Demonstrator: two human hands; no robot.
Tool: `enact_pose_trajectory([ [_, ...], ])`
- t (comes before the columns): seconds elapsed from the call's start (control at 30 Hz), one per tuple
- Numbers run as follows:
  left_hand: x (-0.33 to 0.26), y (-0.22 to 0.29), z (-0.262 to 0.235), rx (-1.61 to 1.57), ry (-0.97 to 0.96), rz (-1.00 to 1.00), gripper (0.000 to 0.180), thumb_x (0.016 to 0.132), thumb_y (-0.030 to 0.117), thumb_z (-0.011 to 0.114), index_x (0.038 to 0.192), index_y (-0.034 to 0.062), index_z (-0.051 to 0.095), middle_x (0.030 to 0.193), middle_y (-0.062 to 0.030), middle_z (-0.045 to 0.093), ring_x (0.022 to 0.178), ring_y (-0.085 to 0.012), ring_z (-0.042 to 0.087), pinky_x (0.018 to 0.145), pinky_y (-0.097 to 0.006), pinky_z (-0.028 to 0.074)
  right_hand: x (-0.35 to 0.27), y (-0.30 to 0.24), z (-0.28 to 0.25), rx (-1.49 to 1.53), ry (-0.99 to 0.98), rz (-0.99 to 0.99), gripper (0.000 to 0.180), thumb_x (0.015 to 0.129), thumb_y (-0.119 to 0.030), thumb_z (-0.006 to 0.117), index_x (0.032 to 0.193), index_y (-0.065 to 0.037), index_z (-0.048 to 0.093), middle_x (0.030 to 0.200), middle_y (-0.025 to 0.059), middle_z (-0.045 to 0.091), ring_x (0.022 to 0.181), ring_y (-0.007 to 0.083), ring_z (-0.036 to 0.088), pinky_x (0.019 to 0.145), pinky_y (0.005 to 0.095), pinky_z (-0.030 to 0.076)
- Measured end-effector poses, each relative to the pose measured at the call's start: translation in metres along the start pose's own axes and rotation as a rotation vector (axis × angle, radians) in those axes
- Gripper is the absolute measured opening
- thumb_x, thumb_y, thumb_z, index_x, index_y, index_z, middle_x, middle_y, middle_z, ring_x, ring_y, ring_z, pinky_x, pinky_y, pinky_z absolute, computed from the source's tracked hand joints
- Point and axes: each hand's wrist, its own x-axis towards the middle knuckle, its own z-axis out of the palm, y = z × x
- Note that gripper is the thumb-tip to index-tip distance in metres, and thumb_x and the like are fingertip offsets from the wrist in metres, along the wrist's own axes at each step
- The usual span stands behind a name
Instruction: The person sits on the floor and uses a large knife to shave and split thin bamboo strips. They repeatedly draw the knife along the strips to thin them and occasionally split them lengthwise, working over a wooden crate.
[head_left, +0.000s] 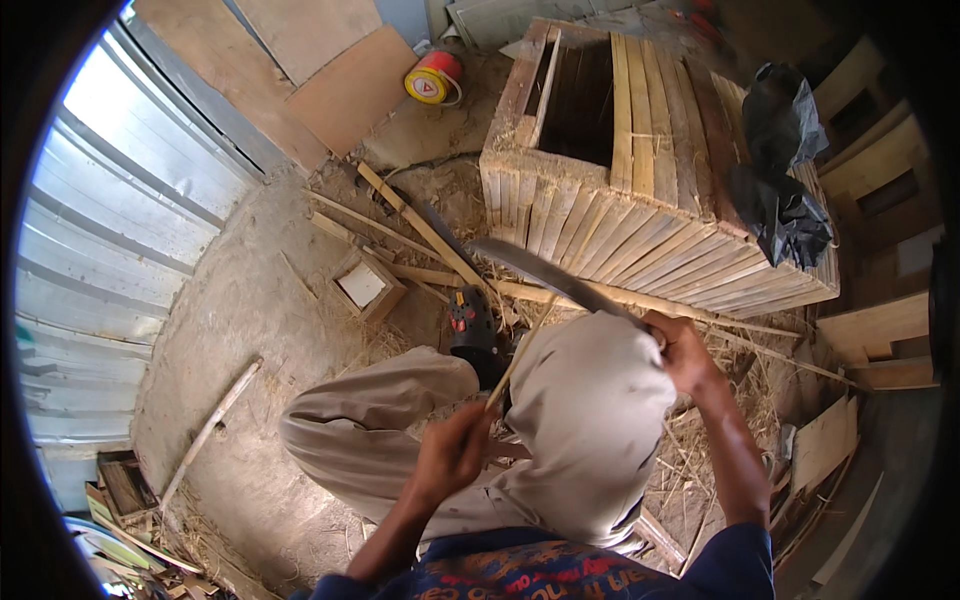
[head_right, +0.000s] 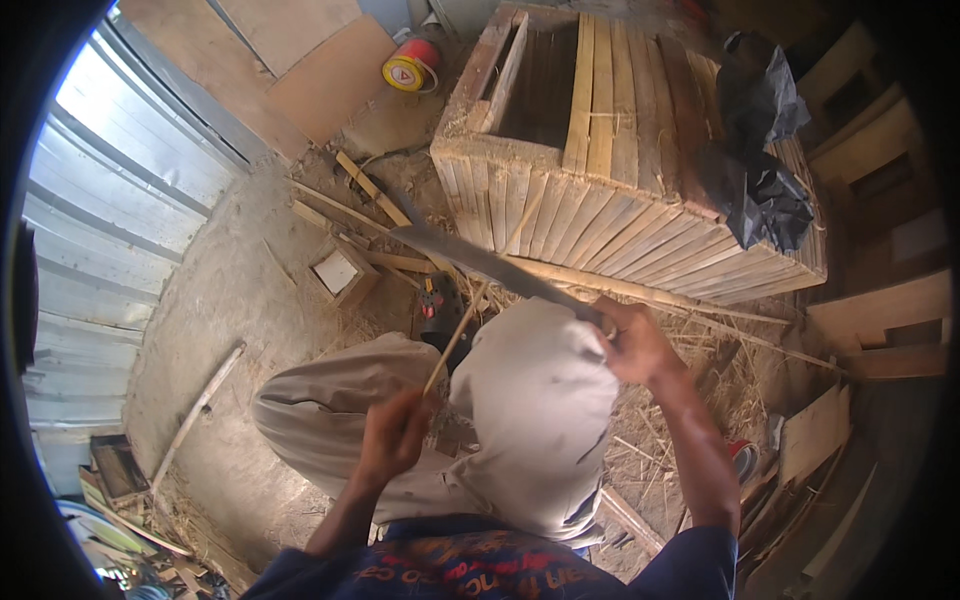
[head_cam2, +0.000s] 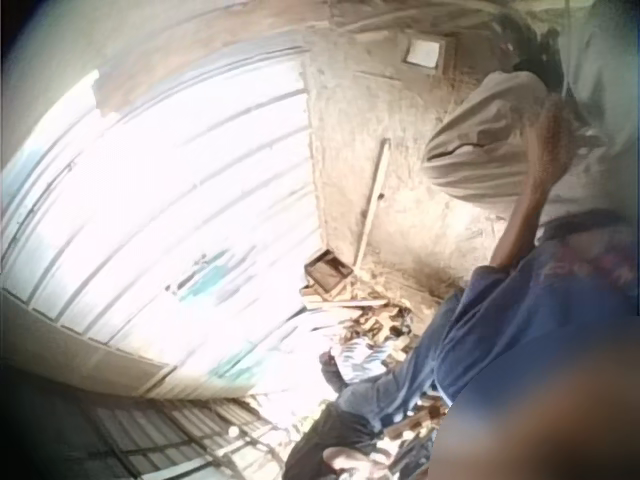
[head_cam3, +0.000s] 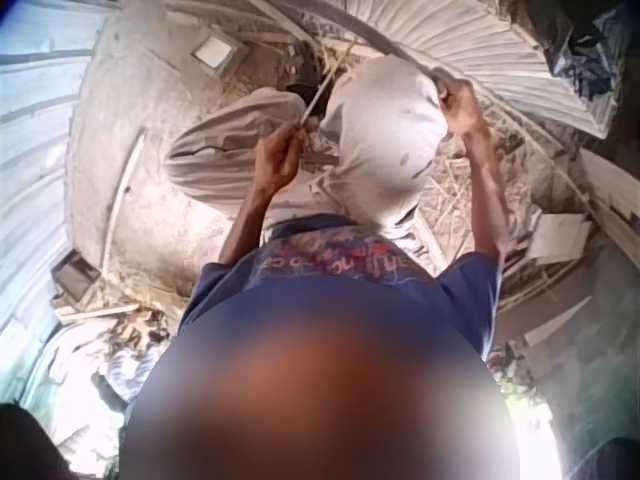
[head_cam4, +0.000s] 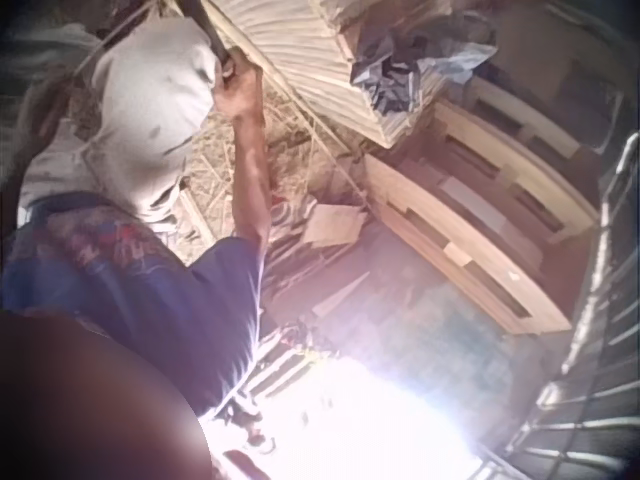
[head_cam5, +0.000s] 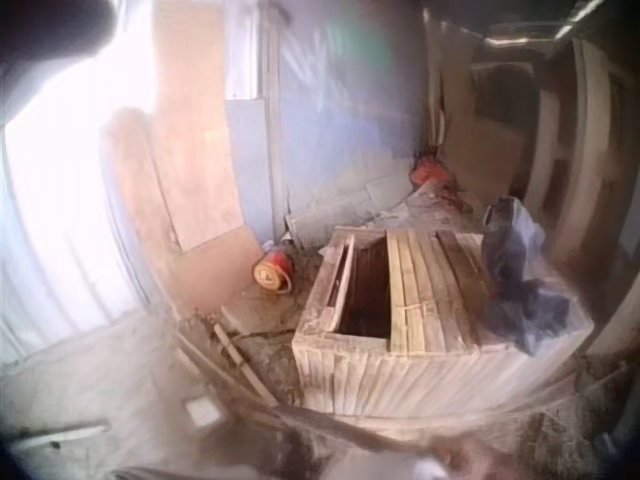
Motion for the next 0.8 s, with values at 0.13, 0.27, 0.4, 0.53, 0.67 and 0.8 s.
enact_pose_trajectory([
  [0.13,-0.028,0.001,0.004,-0.103,-0.034,-0.325,0.019,0.100,0.008,0.057,0.115,0.0022,0.067,0.069,-0.0094,0.063,0.062,-0.0133,0.064,0.060,-0.030,0.050,0.001,0.001,-0.002,-0.058,-0.047,0.105,0.017,0.084,-0.002,0.071,0.099,-0.001,0.065,0.076,0.0169,0.065,0.061,0.0272,0.063,0.060,0.0389,0.051],
  [0.27,0.054,0.002,0.021,-0.089,0.116,0.138,0.015,0.100,0.007,0.057,0.109,-0.0026,0.064,0.068,-0.0151,0.057,0.061,-0.0121,0.057,0.059,-0.033,0.047,0.025,-0.019,-0.010,-0.110,-0.152,0.031,0.019,0.091,-0.020,0.071,0.097,-0.003,0.065,0.071,0.0195,0.064,0.059,0.0330,0.063,0.060,0.0420,0.049],
  [0.4,0.104,0.008,0.022,-0.060,0.064,0.197,0.014,0.099,0.008,0.057,0.105,-0.0039,0.060,0.070,-0.0195,0.055,0.059,-0.0220,0.055,0.059,-0.035,0.045,0.034,-0.041,-0.011,-0.164,-0.181,0.124,0.027,0.091,-0.027,0.072,0.099,-0.002,0.065,0.071,0.0221,0.064,0.062,0.0355,0.066,0.061,0.0440,0.050],
  [0.53,0.089,0.006,0.022,-0.078,0.091,0.246,0.010,0.098,0.004,0.055,0.105,-0.0014,0.060,0.067,-0.0203,0.053,0.056,-0.0307,0.055,0.056,-0.038,0.044,0.023,-0.039,-0.007,-0.145,-0.052,-0.045,0.026,0.090,-0.023,0.073,0.100,0.000,0.065,0.070,0.0212,0.064,0.061,0.0326,0.068,0.059,0.0415,0.051],
  [0.67,0.024,0.005,0.005,0.067,0.034,0.173,0.015,0.098,0.004,0.055,0.112,0.0008,0.062,0.070,-0.0193,0.058,0.061,-0.0329,0.061,0.060,-0.038,0.049,0.003,-0.022,-0.004,-0.082,-0.029,0.096,0.024,0.089,-0.016,0.073,0.105,0.000,0.066,0.074,0.0200,0.067,0.064,0.0275,0.070,0.060,0.0386,0.053],
  [0.8,-0.023,0.018,-0.006,0.014,-0.117,-0.242,0.018,0.099,0.006,0.056,0.116,0.0019,0.062,0.075,-0.0196,0.062,0.069,-0.0365,0.065,0.063,-0.037,0.051,-0.002,-0.019,-0.008,-0.138,-0.069,0.222,0.021,0.090,-0.016,0.074,0.103,-0.002,0.066,0.068,0.0172,0.064,0.062,0.0270,0.065,0.060,0.0388,0.050],
])
